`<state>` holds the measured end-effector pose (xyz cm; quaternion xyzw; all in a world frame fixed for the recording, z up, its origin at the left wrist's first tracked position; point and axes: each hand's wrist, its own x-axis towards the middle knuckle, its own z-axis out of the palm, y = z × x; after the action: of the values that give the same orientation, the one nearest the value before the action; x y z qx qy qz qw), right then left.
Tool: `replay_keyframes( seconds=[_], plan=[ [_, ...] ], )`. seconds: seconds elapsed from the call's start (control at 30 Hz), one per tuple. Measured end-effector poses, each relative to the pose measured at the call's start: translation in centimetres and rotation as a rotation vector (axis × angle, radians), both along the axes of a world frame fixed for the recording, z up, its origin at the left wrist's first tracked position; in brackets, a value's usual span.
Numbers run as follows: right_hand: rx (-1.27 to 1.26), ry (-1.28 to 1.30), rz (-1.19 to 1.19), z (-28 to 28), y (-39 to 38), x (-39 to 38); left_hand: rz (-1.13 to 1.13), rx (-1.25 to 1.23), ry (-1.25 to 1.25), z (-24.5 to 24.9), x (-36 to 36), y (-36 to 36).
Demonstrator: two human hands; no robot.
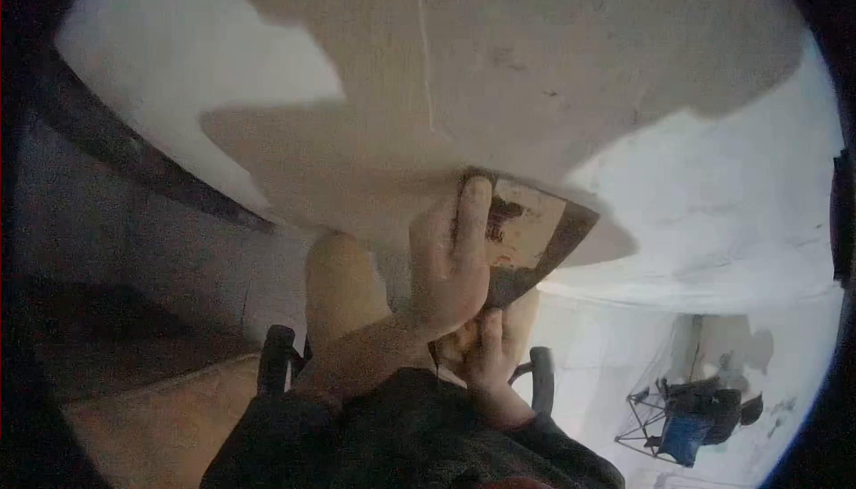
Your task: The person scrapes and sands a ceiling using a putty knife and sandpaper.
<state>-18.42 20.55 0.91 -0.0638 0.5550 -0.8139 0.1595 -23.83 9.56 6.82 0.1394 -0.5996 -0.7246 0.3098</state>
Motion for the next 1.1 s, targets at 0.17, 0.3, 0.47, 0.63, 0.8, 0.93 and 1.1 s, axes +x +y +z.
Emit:
replay_keyframes(
  seconds=[0.17, 0.3, 0.47, 0.63, 0.8, 0.93, 1.1],
  plan=[
    [0.456, 0.306, -0.029, 0.9, -0.2, 0.2, -0.119, 0.013, -0.068, 0.1, 0.7, -0.6],
    [0.33, 0.187, -0.017, 1.1, -0.2, -0.2, -0.068, -0.046, -0.079, 0.4, 0.4, -0.4],
    [0.196, 0.231, -0.035, 0.0, -0.2, -0.1, -0.049, -0.017, -0.006, -0.3, 0.6, -0.2],
    [0.7, 0.864, -0.166, -1.6, 0.0, -0.8, 0.07, -0.241, -0.061, 1.4, 0.6, -0.6],
    [0.572, 0.527, -0.067, 0.5, -0.6, 0.1, 0.017, -0.175, -0.037, 0.3, 0.9, -0.6],
    [-0.088, -0.163, 0.093, 2.8, -0.2, 0.4, 0.071, -0.273, -0.047, -0.4, 0.7, -0.4],
    [0.329, 0.207, 0.08, 2.9, 1.8, -0.5, 0.163, -0.219, -0.02, -0.3, 0.6, 0.6]
  ],
)
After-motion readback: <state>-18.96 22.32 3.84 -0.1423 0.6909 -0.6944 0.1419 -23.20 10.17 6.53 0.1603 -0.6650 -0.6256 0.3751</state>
